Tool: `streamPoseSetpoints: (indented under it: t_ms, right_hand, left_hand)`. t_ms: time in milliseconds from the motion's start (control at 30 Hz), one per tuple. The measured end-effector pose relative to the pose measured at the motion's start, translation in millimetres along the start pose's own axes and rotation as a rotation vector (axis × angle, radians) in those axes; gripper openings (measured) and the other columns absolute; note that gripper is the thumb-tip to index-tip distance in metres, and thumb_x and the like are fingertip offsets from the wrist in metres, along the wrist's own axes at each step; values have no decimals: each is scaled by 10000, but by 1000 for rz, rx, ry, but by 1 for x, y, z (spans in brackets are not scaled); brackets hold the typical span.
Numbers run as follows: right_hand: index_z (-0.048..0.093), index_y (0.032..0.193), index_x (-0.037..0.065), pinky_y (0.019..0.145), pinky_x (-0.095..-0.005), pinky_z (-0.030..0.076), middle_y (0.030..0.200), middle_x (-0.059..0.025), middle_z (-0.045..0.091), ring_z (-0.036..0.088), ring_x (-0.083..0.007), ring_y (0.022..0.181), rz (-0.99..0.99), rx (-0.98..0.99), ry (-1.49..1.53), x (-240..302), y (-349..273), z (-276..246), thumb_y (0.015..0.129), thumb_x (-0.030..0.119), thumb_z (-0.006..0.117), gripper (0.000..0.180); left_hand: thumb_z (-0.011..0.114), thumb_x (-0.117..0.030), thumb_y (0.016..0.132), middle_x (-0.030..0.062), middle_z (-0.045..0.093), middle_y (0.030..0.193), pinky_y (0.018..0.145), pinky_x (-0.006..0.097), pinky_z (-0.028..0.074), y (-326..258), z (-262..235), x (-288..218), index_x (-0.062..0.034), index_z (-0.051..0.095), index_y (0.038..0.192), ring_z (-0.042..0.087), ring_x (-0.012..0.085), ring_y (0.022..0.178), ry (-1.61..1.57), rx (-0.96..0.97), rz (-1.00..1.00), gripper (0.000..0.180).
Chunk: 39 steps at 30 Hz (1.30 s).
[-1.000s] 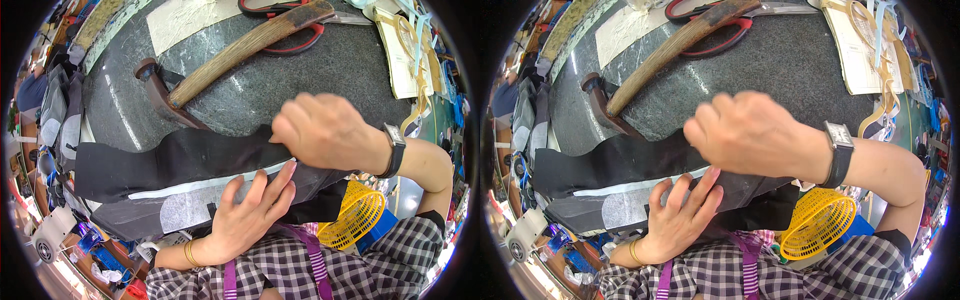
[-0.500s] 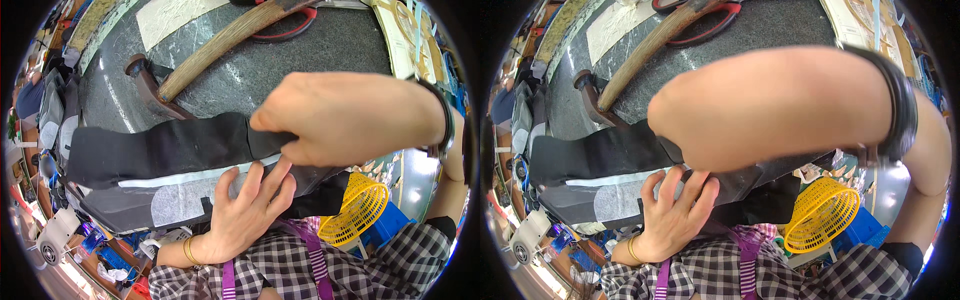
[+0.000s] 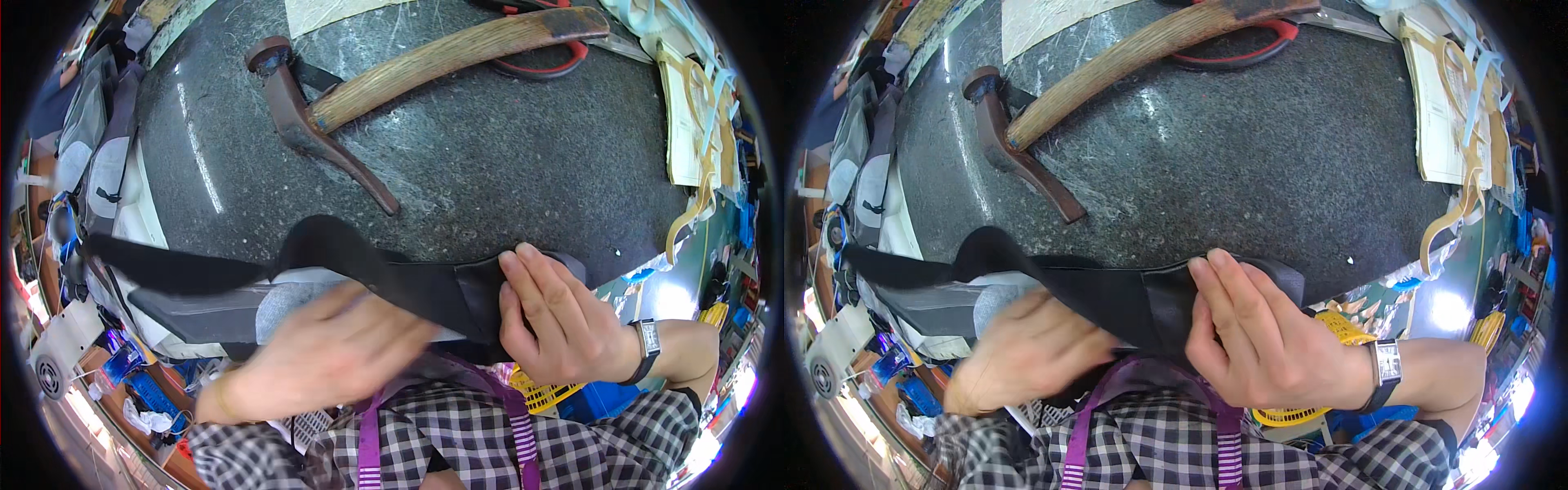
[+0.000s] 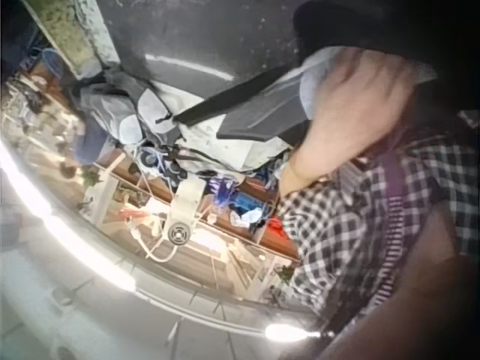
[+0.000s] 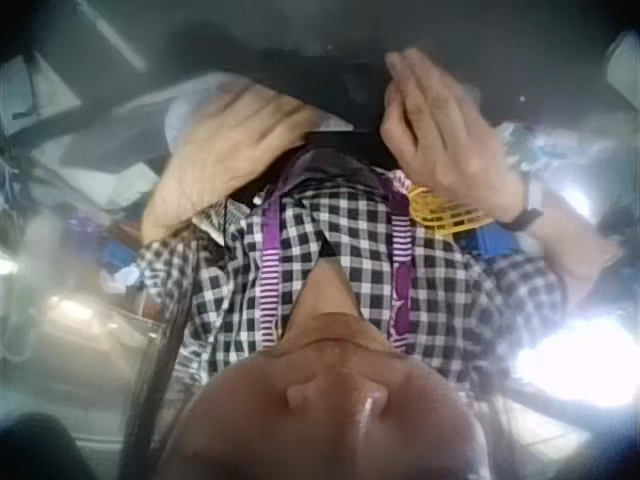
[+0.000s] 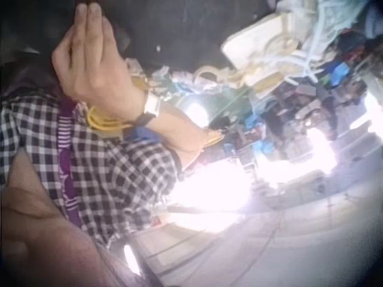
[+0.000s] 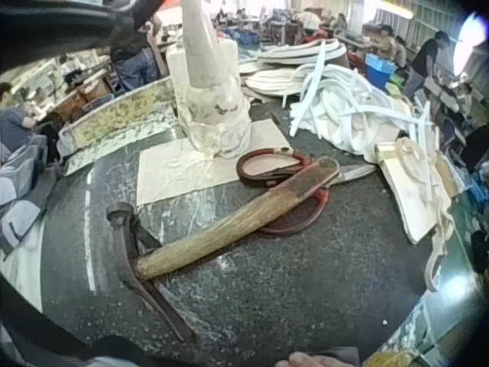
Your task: Using a hammer and marking tool to prepare and align leather components for shoe assembly.
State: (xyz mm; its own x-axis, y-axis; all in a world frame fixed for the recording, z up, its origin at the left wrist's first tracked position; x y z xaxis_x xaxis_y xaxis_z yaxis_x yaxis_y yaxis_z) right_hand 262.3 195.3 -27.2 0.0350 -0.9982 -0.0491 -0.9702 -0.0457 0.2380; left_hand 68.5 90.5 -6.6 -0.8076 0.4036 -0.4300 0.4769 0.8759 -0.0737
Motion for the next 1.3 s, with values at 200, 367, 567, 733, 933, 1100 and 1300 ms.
streamPoseSetpoints:
  t_ms: [200, 367, 567, 733, 933, 1100, 1300]
  right_hand:
    - [579, 817, 14, 777, -331, 549, 1260, -170, 623, 612, -235, 966, -7, 295, 726, -31, 31, -12, 673, 133, 664, 206]
    - [529, 779, 62, 747, -320, 534, 1259, -81, 625, 598, -222, 933, 139, 302, 740, -20, 59, -11, 676, 168, 669, 203]
    - [574, 833, 65, 711, -332, 528, 1191, -73, 646, 595, -254, 919, 49, 320, 789, -18, 79, -6, 653, 127, 710, 234]
    - [576, 1152, 19, 724, -351, 531, 1066, -73, 656, 592, -291, 899, 344, 504, 955, -18, 109, -22, 715, 205, 794, 523]
    - [651, 988, -35, 694, -354, 545, 1052, -134, 628, 626, -268, 885, 337, 231, 353, 59, 115, -11, 616, 46, 689, 382]
    - [584, 955, 19, 466, -246, 469, 788, -54, 480, 556, -148, 748, 503, 190, 601, 65, 131, 2, 687, 112, 637, 289]
    - [616, 876, 37, 420, -189, 352, 828, -48, 526, 493, -105, 653, 175, 177, 213, 82, 128, 11, 730, 157, 613, 189]
  left_hand:
    - [638, -148, 734, 119, 653, 1166, 955, 370, 495, -25, -34, 14, 25, 698, 1029, 595, 241, 1110, 368, 106, 80, 348]
    - [596, -168, 743, 154, 656, 1153, 956, 367, 491, -30, -23, 0, 51, 685, 1045, 601, 265, 1092, 273, 83, -34, 384]
    - [593, -157, 692, 114, 662, 1141, 932, 350, 495, -58, -42, 29, 39, 691, 1034, 600, 245, 1081, 230, -4, -33, 406]
    - [609, -142, 686, 137, 661, 1113, 898, 352, 511, -60, -33, 13, 44, 702, 999, 597, 258, 1064, 272, -66, -6, 375]
    - [647, -156, 714, 103, 615, 867, 745, 340, 516, -86, -21, 21, 21, 678, 864, 593, 257, 861, 120, -81, -106, 234]
    - [676, -162, 716, 76, 591, 857, 657, 351, 504, -83, -22, 39, -57, 598, 896, 602, 250, 761, -84, -344, -215, 222]
    - [783, -68, 598, 117, 479, 867, 653, 358, 441, -97, -22, 91, -36, 514, 978, 512, 314, 732, -107, -534, -650, 467]
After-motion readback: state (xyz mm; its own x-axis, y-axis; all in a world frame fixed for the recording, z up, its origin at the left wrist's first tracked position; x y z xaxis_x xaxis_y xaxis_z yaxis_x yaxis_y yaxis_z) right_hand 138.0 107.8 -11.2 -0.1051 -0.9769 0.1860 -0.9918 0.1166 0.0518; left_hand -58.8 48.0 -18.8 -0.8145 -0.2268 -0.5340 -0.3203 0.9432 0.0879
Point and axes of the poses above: each hand's wrist, its own y-axis towards the middle knuckle, its own z-axis out of the palm, x = y × z, the point moved 3 cm from there along y, towards the middle knuckle
